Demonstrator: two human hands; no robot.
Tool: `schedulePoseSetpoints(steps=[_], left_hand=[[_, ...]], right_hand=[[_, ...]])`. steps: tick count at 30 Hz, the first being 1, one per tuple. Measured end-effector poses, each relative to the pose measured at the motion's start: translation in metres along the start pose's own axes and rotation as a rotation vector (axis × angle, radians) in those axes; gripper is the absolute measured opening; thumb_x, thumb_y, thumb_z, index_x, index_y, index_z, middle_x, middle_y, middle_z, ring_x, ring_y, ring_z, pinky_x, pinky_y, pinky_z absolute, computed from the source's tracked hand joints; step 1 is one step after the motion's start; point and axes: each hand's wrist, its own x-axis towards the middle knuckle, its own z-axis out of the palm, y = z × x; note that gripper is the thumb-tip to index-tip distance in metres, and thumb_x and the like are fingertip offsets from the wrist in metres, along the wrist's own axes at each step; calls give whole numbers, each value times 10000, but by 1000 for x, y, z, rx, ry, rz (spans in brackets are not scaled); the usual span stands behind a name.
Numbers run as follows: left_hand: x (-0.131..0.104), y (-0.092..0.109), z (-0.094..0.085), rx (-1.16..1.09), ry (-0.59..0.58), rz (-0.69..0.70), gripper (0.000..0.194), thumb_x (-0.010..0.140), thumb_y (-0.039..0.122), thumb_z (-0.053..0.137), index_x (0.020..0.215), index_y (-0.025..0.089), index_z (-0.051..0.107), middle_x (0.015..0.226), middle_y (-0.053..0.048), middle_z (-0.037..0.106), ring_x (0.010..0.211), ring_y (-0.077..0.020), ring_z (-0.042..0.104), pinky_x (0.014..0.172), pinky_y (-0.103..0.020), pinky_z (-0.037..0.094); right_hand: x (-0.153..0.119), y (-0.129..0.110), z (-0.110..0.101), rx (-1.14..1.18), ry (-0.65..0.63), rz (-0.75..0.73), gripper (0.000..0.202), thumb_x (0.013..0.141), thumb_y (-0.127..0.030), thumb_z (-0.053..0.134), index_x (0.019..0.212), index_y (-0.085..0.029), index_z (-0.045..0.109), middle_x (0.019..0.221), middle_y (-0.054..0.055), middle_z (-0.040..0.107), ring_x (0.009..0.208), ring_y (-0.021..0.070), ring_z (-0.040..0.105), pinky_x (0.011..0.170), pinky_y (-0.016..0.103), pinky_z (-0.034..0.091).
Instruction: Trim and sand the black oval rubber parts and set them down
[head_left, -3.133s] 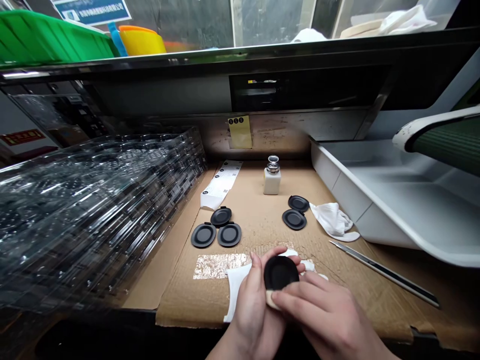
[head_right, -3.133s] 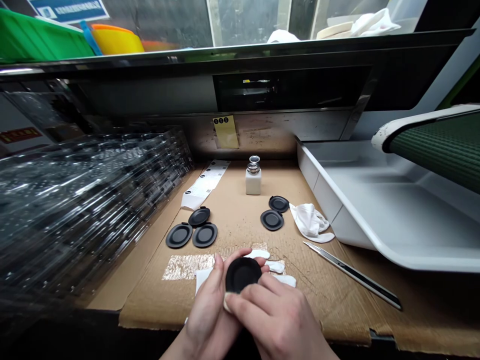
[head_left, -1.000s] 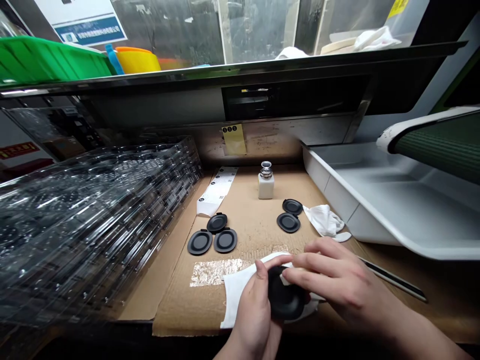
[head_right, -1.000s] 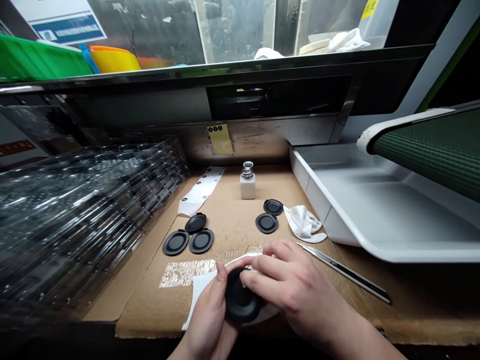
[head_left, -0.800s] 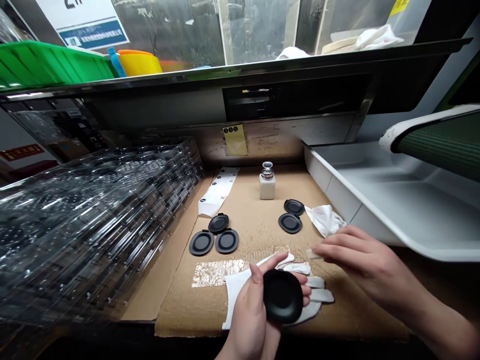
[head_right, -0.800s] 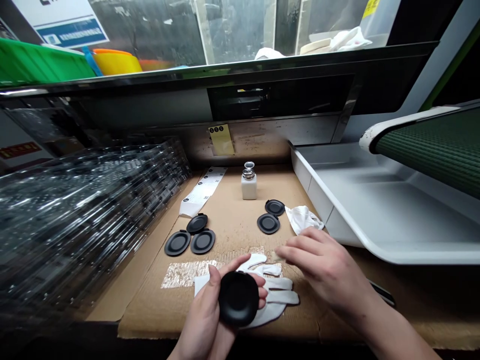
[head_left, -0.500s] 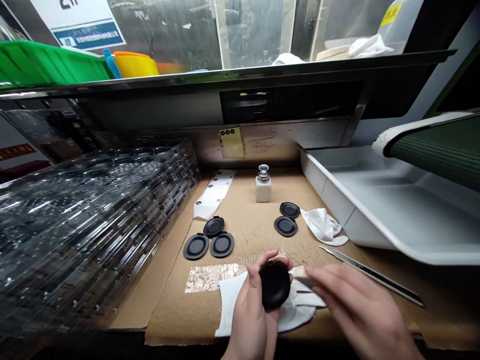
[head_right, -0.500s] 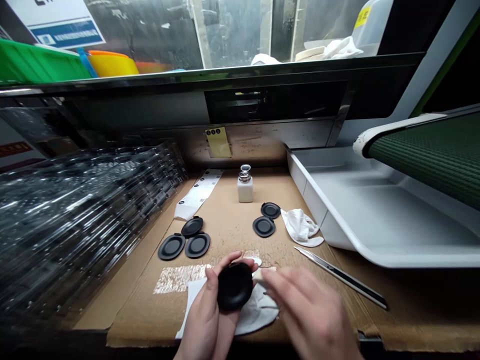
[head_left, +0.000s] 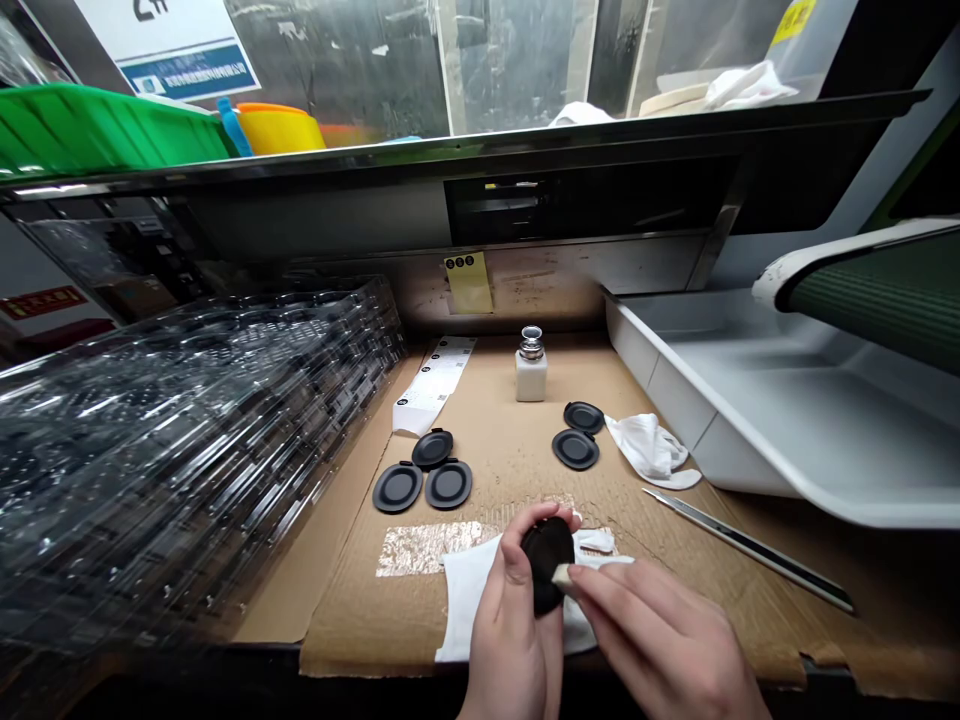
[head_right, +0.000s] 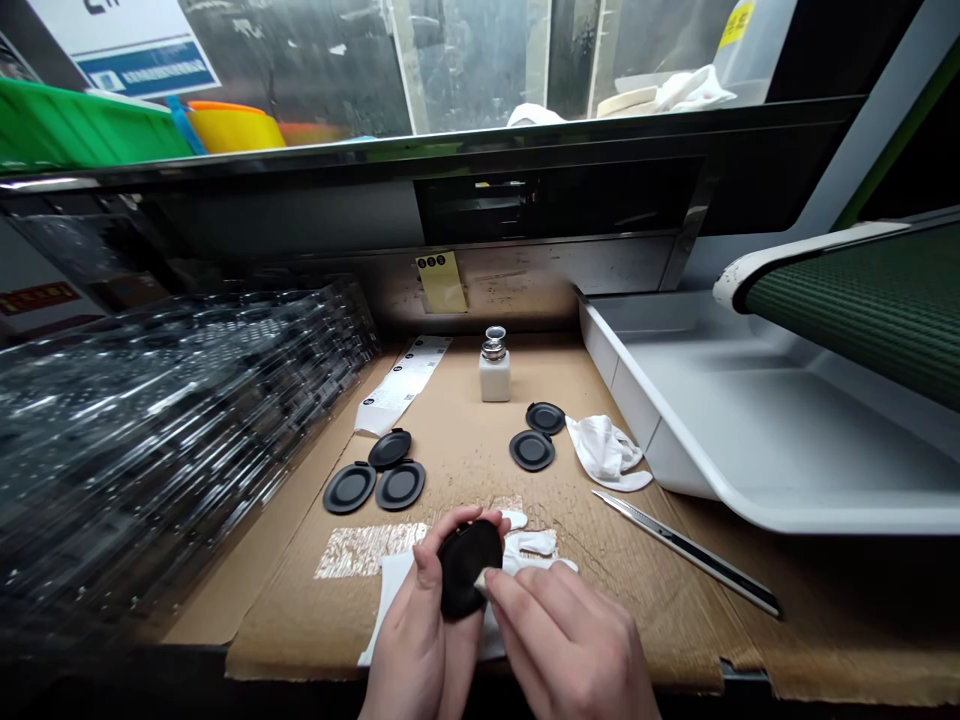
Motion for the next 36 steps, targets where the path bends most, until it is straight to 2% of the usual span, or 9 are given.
schedulePoseSetpoints(steps=[12,18,28,33,36], left_hand=[[2,1,3,-54,22,-36,420,840,472,378,968,155,622,1012,-125,643,1049,-234,541,980,-368,327],[3,0,3,-59,22,-30,402,821,479,423,961,166,632,1005,-118,636,1034,-233,535,981,-380,325],[6,1,3,-67,29,-35,421,839,471,381,947,151,633,985,-119,641,1012,-229,549,979,-372,331],[6,6,3,-111,25,-69,400,853,436,375,945,141,629,990,-113,651,1010,-224,568,982,-364,345],[7,12,4,-144,34,-93,391,848,427,399,946,126,628,990,-125,661,1014,-244,579,985,-370,349]], right_hand=[[3,2,-5,52,-4,1,247,798,-72,469,995,-132,604,651,26,612,568,102,571,517,193,483],[3,4,-5,17,-14,13,255,791,-66,485,1006,-144,598,709,36,629,611,110,582,557,206,494],[4,0,-3,50,-21,-9,227,805,-77,481,993,-135,595,654,27,609,563,101,553,514,196,478],[0,17,-10,4,-33,43,251,806,-86,502,1033,-150,590,776,46,635,697,122,595,641,217,499],[-3,33,-21,-76,71,127,305,782,-93,557,1075,-174,574,879,45,641,792,133,591,727,241,483]])
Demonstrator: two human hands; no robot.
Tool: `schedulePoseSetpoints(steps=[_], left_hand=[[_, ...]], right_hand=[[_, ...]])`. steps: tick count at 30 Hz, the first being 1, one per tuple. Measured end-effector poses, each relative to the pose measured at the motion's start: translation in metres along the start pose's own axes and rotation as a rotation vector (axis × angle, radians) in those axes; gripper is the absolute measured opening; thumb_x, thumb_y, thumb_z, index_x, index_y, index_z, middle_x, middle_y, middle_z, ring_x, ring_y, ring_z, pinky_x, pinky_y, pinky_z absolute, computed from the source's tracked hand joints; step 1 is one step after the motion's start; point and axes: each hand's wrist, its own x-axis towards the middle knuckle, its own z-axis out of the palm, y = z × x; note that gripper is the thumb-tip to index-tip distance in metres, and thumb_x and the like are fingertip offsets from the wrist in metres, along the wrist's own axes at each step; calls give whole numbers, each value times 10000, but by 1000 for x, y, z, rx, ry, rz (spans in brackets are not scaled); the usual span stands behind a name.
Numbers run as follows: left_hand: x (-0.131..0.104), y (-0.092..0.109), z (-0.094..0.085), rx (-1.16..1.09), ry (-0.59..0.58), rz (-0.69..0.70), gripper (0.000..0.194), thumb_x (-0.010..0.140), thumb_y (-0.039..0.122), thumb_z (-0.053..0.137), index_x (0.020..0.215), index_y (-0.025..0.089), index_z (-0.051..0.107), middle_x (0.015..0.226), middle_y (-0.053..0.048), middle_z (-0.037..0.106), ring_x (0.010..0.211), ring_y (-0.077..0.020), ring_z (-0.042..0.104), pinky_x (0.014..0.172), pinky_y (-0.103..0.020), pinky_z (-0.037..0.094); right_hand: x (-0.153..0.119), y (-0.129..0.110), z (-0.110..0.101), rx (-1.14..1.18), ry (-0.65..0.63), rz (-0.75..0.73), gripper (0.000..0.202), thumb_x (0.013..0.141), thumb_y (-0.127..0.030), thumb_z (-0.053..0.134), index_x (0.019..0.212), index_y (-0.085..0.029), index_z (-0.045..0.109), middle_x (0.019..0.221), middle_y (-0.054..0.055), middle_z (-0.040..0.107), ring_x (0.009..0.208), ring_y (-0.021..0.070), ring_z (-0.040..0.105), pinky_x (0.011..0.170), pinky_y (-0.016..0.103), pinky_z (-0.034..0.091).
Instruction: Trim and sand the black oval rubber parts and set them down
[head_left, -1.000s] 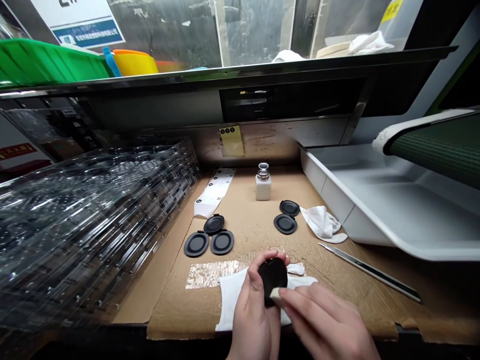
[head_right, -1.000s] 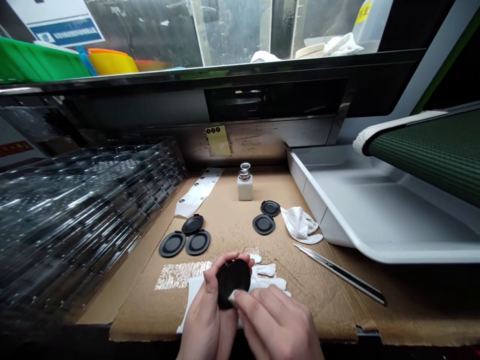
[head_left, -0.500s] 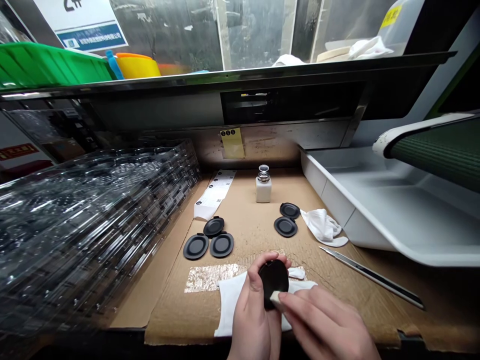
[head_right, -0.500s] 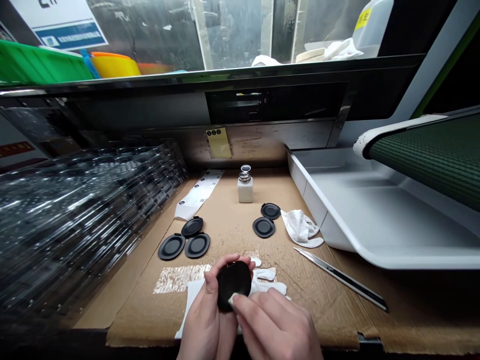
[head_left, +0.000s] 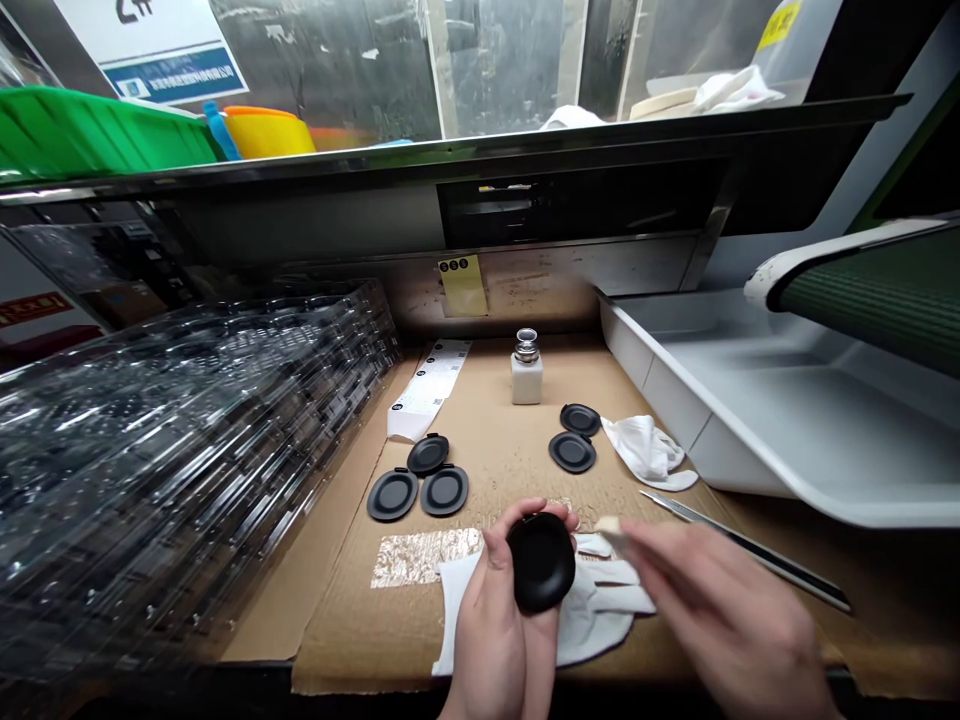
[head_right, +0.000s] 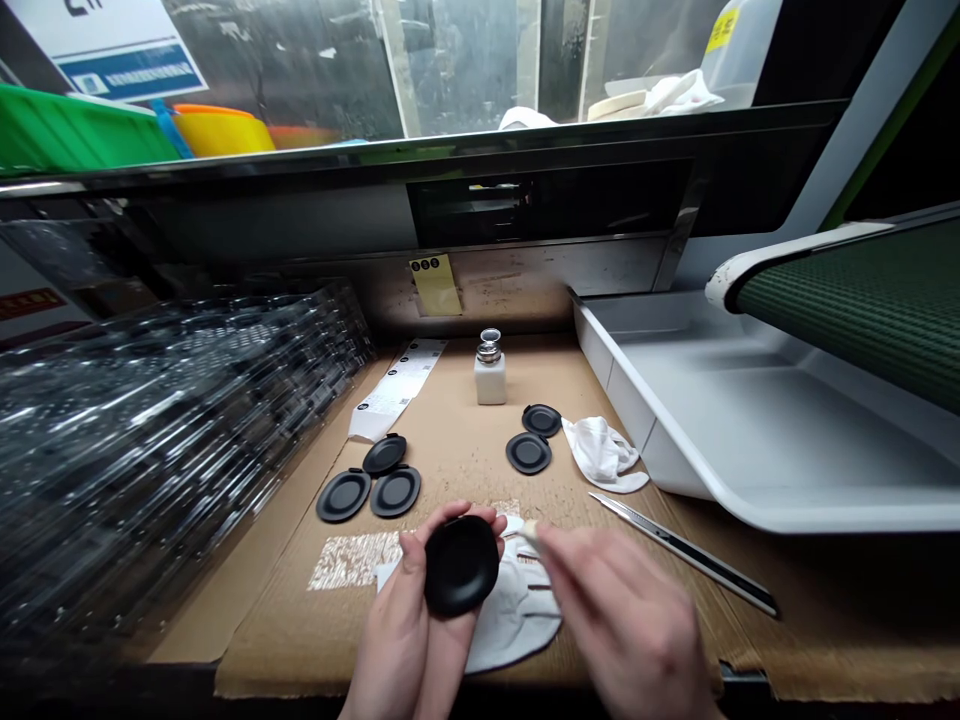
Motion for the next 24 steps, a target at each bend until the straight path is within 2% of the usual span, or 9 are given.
schedulePoseSetpoints(steps=[3,8,11,16,19,24], left_hand=[[0,4,2,-13,1,-22,395,847,423,405,959,114,625,987,-140,666,1043,-269,570,985,-391,350],[2,2,-2,36,-15,-42,436,853,453,372,996,124,619,1081,-162,638,1096,-279,535,980,-418,342],[5,-1,-6,48,-36,-45,410,855,431,385,969,122,629,1054,-149,649,1084,-275,543,986,-431,338],[7,-2,-8,22,15,-143,389,858,410,399,989,116,618,1031,-140,669,1039,-269,578,958,-441,376],[7,2,-6,-20,28,-199,439,864,427,372,1069,95,574,1066,-175,654,1058,-282,571,955,-435,385],[11,8,-9,-24,31,-243,489,860,465,346,1118,91,528,1104,-208,630,1064,-293,569,977,-449,361]], right_hand=[[1,5,-6,-42,63,20,352,753,-78,591,1090,-177,569,899,43,644,804,145,576,738,273,467],[1,-12,2,80,-133,-184,315,800,-84,502,1098,-164,565,916,54,654,756,161,543,638,296,444],[6,-12,10,30,-147,-161,293,833,-108,462,1092,-184,579,927,43,659,742,162,522,634,305,424],[20,16,7,-29,-82,-136,319,802,-85,529,1098,-195,572,932,30,650,769,147,508,685,290,428],[13,39,3,-95,-28,-55,348,776,-103,580,1101,-225,569,936,13,641,800,142,517,721,278,436],[-13,64,6,-333,-146,103,223,831,-218,532,1040,-259,597,931,-21,645,845,151,535,781,298,426]])
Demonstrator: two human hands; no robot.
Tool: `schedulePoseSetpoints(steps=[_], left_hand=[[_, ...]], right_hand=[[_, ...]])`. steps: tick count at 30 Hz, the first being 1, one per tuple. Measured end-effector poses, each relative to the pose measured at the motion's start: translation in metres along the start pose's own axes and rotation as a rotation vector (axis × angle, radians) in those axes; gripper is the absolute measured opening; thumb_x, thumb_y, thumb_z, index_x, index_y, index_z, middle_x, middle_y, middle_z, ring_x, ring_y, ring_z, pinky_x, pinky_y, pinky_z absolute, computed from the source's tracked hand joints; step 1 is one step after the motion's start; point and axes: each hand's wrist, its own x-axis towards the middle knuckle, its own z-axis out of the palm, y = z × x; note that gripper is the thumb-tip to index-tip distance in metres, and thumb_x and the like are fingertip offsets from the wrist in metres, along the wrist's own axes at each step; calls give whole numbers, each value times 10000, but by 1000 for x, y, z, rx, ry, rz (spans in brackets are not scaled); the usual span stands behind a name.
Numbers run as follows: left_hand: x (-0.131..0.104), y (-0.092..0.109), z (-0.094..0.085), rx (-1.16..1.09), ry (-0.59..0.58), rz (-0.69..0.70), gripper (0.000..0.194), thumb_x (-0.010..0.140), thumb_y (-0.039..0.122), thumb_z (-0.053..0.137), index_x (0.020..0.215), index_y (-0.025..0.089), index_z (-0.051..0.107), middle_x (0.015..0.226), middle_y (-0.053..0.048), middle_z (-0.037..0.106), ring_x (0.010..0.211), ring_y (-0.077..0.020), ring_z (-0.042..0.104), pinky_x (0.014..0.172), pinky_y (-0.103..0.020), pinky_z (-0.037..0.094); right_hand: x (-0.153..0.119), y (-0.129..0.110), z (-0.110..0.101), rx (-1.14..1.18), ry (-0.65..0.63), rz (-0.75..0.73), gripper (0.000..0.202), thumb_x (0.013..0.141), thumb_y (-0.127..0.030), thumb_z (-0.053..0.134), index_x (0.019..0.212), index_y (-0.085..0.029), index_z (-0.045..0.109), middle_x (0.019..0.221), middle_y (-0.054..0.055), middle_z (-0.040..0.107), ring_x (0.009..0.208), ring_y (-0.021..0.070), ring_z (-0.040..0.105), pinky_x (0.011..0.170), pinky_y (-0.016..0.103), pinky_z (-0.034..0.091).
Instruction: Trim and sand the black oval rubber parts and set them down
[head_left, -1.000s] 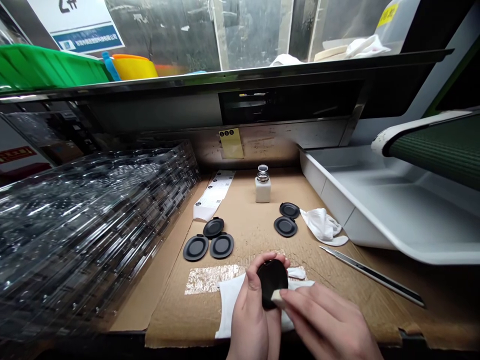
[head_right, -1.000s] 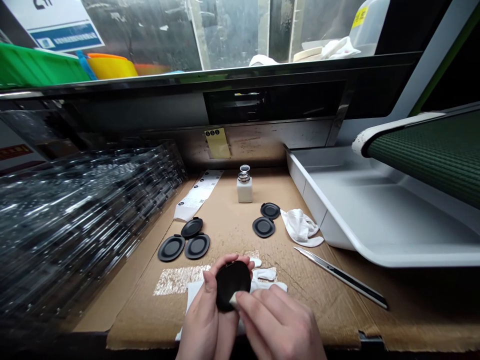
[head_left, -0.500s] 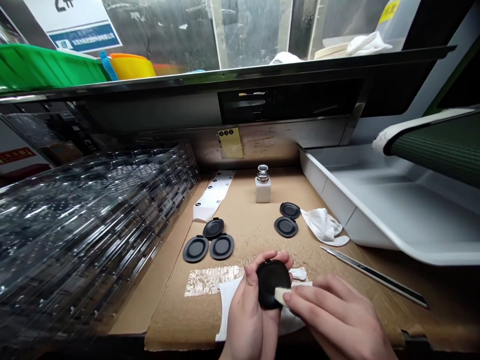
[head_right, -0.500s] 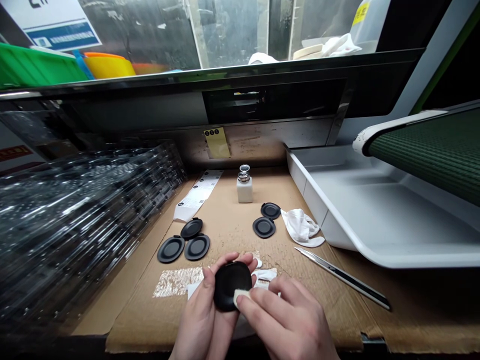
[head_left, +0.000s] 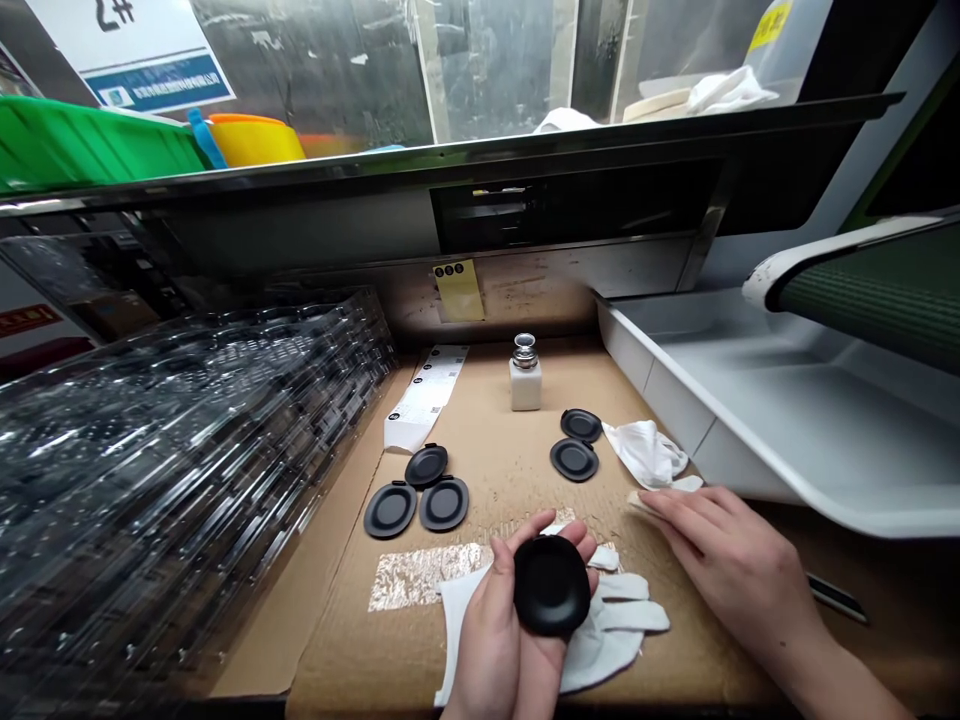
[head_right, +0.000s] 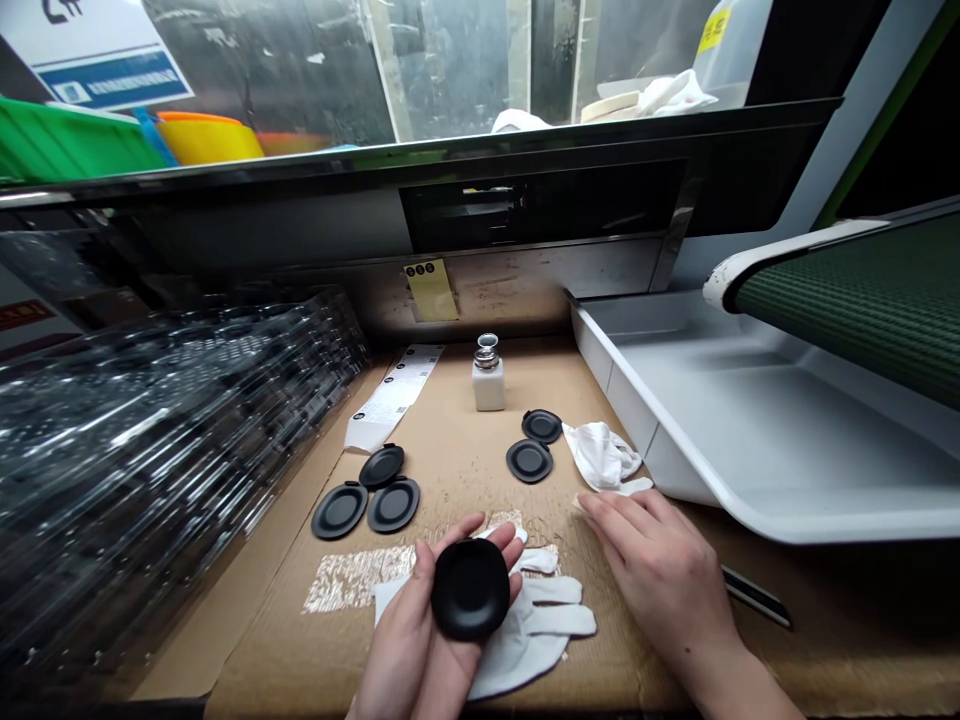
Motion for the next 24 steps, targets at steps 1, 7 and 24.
schedulePoseSetpoints(steps=[1,7,24], left_hand=[[1,0,-1,-9,-13,-13,494,856,475,348,1119,97,528,1110,-208,626,1068,-294,566,985,-451,350],[7,-1,-9,-18,-104,-42,554,843,522,327,1125,106,559,1084,-194,642,1074,-292,560,998,-460,321],[21,125,-24,1857,324,746,420,824,415,417,1177,199,491,1244,-90,535,1162,-255,458,964,-400,359]], right_hand=[[-2,0,2,-6,-21,5,205,837,-240,523,1026,-258,600,939,-22,643,866,153,537,785,296,428],[16,-39,-6,219,-110,7,207,847,-316,501,1031,-263,577,1011,3,615,968,145,533,829,273,441],[160,-57,76,-7,-557,215,255,867,-349,486,1021,-157,548,1012,47,577,869,138,567,762,344,485]])
